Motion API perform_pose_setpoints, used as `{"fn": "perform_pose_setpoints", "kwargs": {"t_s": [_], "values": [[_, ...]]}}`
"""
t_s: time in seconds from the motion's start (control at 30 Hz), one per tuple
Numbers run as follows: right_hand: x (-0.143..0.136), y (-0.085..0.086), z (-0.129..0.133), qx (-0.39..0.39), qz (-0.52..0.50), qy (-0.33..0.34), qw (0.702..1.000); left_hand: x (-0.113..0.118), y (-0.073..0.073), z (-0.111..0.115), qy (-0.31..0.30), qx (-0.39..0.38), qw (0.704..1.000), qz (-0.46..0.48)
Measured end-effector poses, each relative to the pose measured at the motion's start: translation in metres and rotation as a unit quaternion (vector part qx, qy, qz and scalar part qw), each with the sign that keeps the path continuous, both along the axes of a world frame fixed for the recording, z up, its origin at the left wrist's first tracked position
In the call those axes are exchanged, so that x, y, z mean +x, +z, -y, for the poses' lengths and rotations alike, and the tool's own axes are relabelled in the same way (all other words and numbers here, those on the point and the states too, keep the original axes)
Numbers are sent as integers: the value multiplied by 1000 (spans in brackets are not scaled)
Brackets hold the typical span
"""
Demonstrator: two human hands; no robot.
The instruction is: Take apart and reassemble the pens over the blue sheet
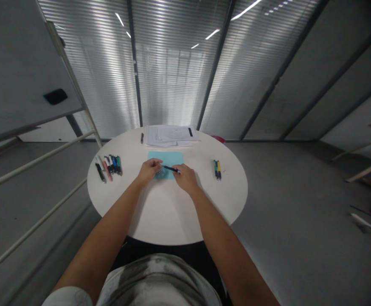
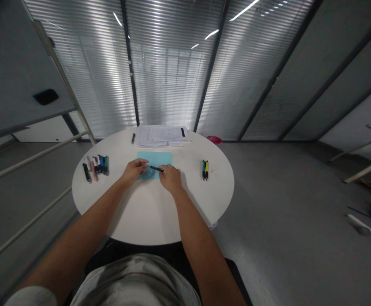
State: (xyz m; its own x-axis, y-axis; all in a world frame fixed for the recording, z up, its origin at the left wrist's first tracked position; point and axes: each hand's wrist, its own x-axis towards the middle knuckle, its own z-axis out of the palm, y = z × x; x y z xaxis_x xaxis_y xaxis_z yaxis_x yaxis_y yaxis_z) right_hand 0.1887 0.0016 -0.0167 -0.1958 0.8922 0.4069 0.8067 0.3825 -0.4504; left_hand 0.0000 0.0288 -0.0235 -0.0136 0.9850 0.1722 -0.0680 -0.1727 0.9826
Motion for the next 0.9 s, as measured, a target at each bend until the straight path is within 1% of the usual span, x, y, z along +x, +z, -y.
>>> {"fn": "perform_pose_setpoints", "kwargs": {"t_s": [0.2,0.33,0.47,0.73,0.83,0.9], "values": [[0,-7,-4,-10,-28,27,999,0,1,0,-2,-8,1000,8],[1,-9,-5,-7,-30,33,999,0,4,3,-2,-14,1000,12],[2,-8,-5,3,-26,41,999,0,5,3,0,-16,1000,11],[2,-1,-2,19,-27,38,999,-3,0,-1,1,-22,1000,-19],[3,-2,-2,18,-30,36,999,-3,1,0,-8,-19,1000,-22],[3,-4,-4,15,-35,46,998,-3,2,1,-17,-12,1000,-16]]}}
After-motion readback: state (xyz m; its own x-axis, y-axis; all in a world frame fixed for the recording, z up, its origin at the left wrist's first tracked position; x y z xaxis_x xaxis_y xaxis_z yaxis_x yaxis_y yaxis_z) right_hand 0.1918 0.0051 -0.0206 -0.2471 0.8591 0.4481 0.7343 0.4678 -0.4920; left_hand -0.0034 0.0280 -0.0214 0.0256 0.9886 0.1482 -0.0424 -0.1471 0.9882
